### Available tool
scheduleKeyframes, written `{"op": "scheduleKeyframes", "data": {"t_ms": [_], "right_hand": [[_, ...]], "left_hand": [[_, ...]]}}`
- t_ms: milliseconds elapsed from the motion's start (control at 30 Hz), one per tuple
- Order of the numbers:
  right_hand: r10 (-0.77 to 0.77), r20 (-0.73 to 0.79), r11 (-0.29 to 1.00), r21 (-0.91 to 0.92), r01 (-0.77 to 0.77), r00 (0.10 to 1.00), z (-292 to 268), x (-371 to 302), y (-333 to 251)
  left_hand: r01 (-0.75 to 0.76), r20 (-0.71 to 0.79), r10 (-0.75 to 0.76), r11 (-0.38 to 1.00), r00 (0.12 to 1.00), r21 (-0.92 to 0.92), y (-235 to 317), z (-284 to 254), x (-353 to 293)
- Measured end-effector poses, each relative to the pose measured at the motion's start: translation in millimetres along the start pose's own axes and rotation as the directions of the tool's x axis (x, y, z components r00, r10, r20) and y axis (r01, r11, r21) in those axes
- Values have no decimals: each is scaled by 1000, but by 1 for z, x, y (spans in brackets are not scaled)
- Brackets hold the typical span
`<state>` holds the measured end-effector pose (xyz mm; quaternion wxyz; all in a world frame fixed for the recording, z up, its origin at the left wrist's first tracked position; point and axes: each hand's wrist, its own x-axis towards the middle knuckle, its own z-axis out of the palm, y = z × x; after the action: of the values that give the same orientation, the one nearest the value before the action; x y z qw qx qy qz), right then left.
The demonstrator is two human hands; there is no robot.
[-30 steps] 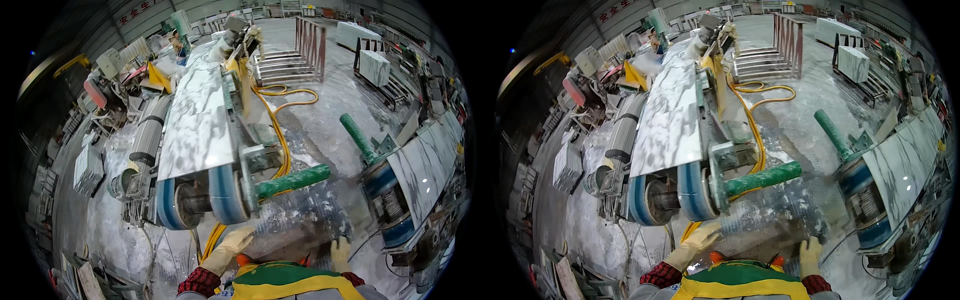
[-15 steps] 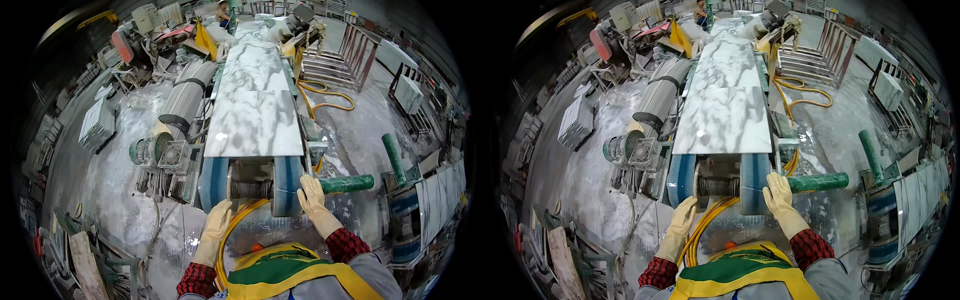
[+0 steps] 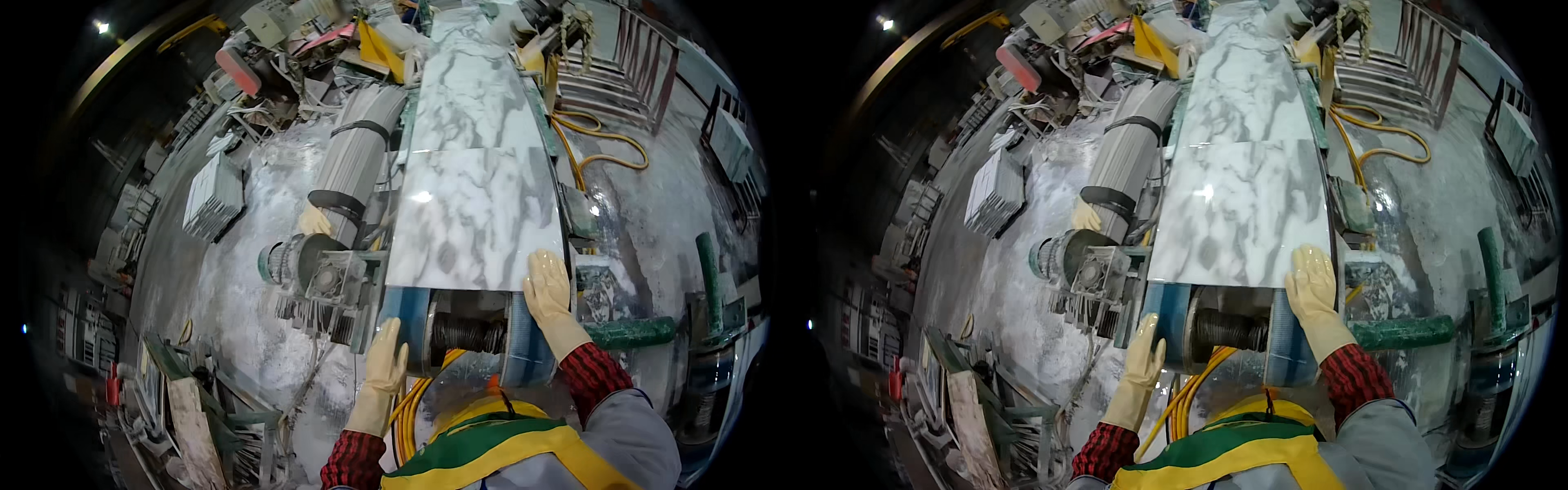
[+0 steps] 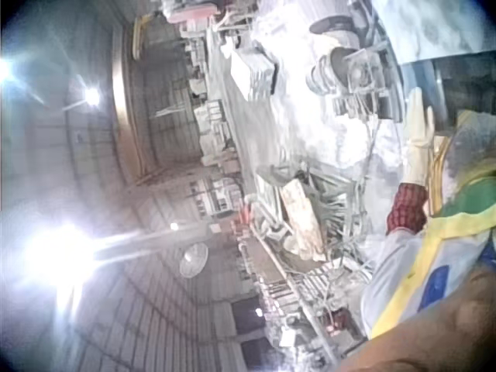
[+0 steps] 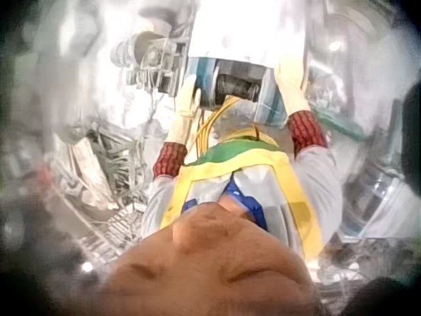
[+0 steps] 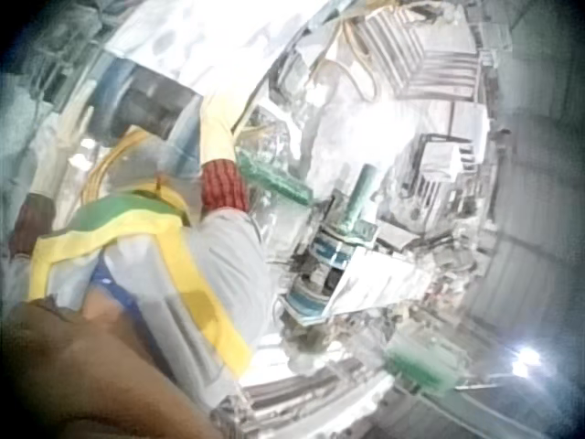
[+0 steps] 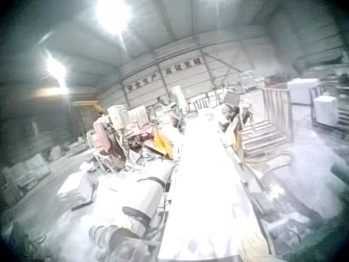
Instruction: The person repeatedly picks up large marble-patterned stone slabs and feeds them through a conveyor-based polishing machine. They guide each slab with gloved hands, then remove and stack the finished slabs on a nearby rack.
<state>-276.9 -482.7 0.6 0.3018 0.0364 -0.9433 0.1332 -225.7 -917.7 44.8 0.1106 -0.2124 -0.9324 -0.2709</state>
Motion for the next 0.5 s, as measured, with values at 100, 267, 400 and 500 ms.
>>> {"op": "scheduleKeyframes", "data": {"t_ms": [100, 267, 400, 500], "right_hand": [[32, 41, 999, -37, -31, 999, 4, -9, 0], [88, 110, 996, -5, -88, 990, -6, -5, 0], [87, 73, 995, 32, -90, 994, -22, 5, -9], [118, 162, 989, 73, -131, 980, -26, 8, -15]], "left_hand": [[11, 31, -14, 995, 999, 95, -3, 15, 47], [-61, 83, 30, 911, 996, 408, -25, 50, 136], [-72, 78, 46, 927, 996, 369, -35, 77, 178], [-29, 20, 22, 902, 1000, 430, -45, 88, 166]]}}
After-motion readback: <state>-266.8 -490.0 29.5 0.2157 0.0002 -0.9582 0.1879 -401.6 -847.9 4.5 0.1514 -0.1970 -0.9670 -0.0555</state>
